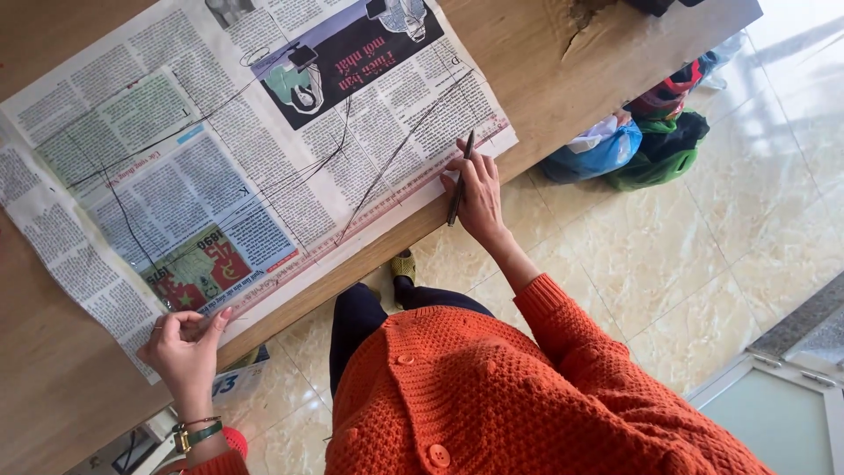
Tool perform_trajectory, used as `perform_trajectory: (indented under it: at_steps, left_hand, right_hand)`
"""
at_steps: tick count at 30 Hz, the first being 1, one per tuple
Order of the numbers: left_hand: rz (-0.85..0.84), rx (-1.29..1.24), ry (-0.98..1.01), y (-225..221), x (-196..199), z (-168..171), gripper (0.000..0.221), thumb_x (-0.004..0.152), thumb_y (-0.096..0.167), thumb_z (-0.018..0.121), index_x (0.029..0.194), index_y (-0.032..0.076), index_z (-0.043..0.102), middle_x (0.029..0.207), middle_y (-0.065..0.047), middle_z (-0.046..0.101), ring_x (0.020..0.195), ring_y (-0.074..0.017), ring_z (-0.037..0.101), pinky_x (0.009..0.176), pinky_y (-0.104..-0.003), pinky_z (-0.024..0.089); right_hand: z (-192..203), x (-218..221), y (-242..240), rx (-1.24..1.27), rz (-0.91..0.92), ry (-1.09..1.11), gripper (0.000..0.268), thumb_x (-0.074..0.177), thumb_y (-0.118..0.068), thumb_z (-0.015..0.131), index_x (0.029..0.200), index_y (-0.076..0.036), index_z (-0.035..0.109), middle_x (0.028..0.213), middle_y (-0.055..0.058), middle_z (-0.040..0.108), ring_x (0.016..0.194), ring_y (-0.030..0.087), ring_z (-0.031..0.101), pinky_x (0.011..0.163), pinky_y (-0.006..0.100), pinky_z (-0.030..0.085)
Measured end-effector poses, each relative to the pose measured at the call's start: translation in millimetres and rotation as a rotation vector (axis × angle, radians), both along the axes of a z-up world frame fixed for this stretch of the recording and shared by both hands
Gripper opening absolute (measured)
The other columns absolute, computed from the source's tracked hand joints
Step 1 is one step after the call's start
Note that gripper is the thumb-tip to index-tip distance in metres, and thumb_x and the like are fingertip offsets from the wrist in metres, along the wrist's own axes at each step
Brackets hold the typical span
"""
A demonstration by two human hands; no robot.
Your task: Drawing a pattern on newspaper using a ruler and a pen.
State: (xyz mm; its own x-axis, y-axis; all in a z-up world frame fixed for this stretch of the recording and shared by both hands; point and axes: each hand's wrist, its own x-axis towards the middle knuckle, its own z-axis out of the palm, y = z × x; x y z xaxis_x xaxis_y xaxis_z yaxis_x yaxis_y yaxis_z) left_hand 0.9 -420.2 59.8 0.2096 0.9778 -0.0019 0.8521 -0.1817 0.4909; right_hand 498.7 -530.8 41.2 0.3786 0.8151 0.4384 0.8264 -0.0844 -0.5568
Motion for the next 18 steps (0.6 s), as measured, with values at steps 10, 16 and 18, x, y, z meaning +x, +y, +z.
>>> perform_trajectory:
  at_steps: [10,16,18]
  left_hand:
    - [-0.009,-0.014,0.047,8.8,2.3,0.6,0.035,0.087,0.037,0.089,0.089,0.012,0.065,0.095,-0.003,0.069,0.105,-0.0258,0.062,0.106,-0.054,0.029]
    - [-0.013,0.011,0.061,9.4,-0.2,-4.4,0.033,0.085,0.035,0.089,0.09,0.012,0.067,0.105,-0.006,0.065,0.111,-0.0288,0.06,0.108,-0.057,0.028]
    - [0.004,0.015,0.076,9.3,1.3,-2.9,0.034,0.085,0.037,0.09,0.091,0.012,0.068,0.105,-0.006,0.066,0.113,-0.0283,0.059,0.109,-0.055,0.028]
  right_hand:
    - [-3.3,3.7,2.7,-0.033,0.007,-0.076,0.016,0.105,-0.024,0.064,0.109,-0.01,0.059,0.143,0.01,0.059,0.095,0.031,0.05,0.089,0.043,0.044]
    - [-2.9,4.2,2.7,-0.022,0.004,-0.082,0.017,0.104,-0.026,0.066,0.109,-0.01,0.061,0.141,0.008,0.061,0.095,0.031,0.05,0.087,0.043,0.045]
    - [-6.5,5.3,1.6,-0.023,0.001,-0.1,0.017,0.103,-0.026,0.068,0.11,-0.012,0.063,0.142,0.008,0.061,0.099,0.032,0.052,0.088,0.044,0.046]
